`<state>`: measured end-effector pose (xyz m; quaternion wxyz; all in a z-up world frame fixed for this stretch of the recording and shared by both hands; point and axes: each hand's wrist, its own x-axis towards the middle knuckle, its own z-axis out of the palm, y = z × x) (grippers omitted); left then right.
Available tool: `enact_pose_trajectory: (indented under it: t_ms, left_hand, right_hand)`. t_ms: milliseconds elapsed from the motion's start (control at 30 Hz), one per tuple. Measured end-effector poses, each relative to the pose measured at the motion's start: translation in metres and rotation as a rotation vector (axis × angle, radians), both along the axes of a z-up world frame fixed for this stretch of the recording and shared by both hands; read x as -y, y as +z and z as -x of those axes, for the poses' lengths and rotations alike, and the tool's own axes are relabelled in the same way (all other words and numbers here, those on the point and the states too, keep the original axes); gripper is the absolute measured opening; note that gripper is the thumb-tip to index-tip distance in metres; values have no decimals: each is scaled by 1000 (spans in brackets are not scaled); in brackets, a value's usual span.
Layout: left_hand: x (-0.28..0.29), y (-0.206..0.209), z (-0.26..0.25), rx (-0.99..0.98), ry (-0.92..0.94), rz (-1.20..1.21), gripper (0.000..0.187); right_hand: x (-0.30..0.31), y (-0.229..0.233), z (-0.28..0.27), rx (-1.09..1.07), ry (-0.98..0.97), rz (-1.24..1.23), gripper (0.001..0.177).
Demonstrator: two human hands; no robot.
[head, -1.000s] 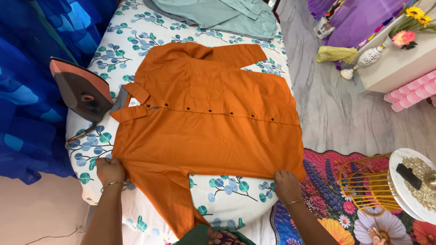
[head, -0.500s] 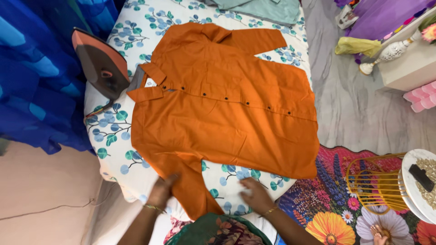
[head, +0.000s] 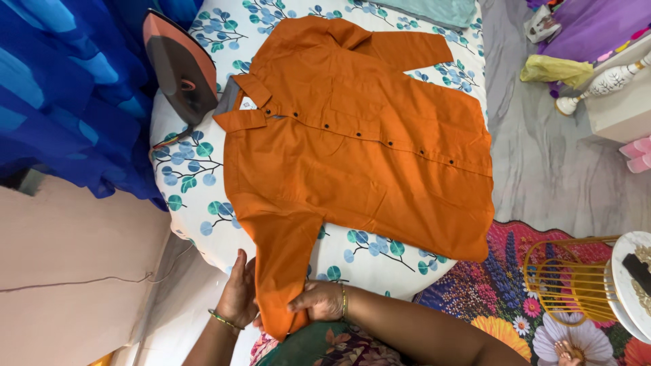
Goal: The person irons an orange long-sleeved shirt laid out on a bed. They use a handheld electric iron to smooth the fabric, moving it across the sleeves, collar, and body of the shirt. The person adjusts the shirt's position and smooths the fabric with their hands between ironing passes.
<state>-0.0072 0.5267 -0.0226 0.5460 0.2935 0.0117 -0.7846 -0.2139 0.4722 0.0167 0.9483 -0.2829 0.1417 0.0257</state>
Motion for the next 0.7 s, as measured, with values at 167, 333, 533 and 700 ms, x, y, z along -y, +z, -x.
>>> enact_pose_trajectory:
  t_ms: [167, 333, 533, 700]
  left_hand:
    - [-20, -21, -3, 33, 249, -16, 57]
    - [-27, -61, -40, 531, -64, 124, 44]
    - [-6, -87, -3, 706, -46, -189, 50]
    - [22, -66, 33, 228, 16, -160, 50]
  right_hand:
    - [-7, -30, -6, -266, 353, 727, 58]
    - [18, -54, 30, -324, 276, 873, 63]
    - [35, -70, 47, -260, 491, 958, 51]
    - [53, -70, 60, -191, 553, 907, 47]
